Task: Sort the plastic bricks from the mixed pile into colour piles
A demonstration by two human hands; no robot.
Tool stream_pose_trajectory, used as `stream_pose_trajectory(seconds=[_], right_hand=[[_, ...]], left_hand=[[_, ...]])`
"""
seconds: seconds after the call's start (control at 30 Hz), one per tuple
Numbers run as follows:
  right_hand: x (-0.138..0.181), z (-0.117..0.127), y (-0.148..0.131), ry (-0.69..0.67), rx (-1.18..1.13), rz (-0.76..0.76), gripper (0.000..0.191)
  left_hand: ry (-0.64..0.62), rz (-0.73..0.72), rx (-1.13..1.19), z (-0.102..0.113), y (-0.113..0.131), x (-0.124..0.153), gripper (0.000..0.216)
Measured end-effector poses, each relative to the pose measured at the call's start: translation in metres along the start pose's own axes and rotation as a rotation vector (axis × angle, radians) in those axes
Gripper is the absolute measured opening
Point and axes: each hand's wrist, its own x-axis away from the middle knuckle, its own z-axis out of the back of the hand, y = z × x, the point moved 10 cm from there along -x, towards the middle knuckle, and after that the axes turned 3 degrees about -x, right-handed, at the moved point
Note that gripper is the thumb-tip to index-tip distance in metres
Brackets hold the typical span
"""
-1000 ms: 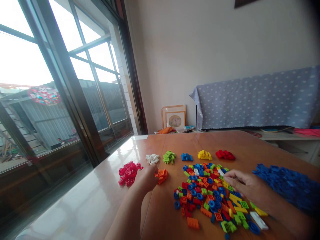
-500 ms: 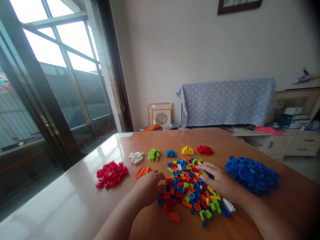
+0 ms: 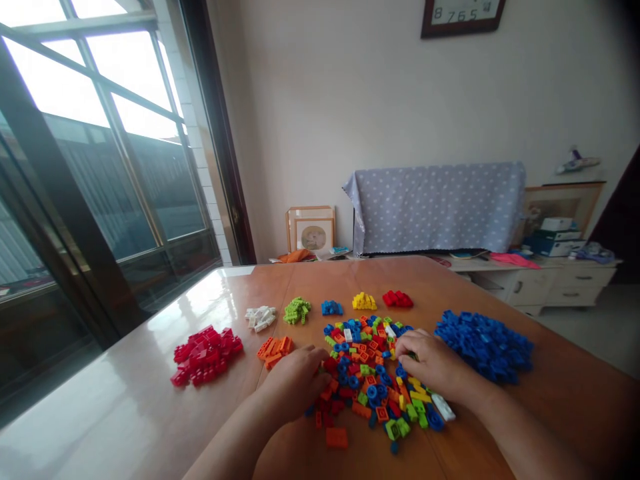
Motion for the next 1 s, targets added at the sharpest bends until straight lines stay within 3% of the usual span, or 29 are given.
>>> stream_pose_trajectory(seconds=[0.1,0.2,0.33,0.43,0.73,0.87,1.0], right_hand=[[-0.001,0.004,0.002,0.042,0.033,-0.051,0.019],[0.000,0.002,-0.020,0.039,0.006,0.027,0.029],[0.006,-0.016,-0.062,-0.114,-0.028,0.178,0.049],[0.010,-0.028,-0.076,-0.209,-0.031,0.215,0.048],[-0.002,-0.011,-0.042,0.059,0.047,0.131,0.018],[-0.005,-0.009,-0.040,0.113,0.073,0.121,0.029],[-0.007,-0.017,-0.040,0.061,0.076,0.100,0.047]], left_hand=[[0.004,-0.041,0.000,-0.001,0.007,-0.002,0.029],[0.000,-0.067,0.020,-0.002,0.015,-0.004,0.030],[0.016,-0.090,0.068,-0.004,0.021,-0.006,0.036],[0.018,-0.114,0.084,-0.006,0.025,-0.008,0.037],[0.070,-0.126,0.051,-0.004,0.023,-0.011,0.035],[0.119,-0.117,0.054,-0.004,0.023,-0.014,0.045],[0.077,-0.087,0.068,-0.015,0.024,-0.020,0.063]])
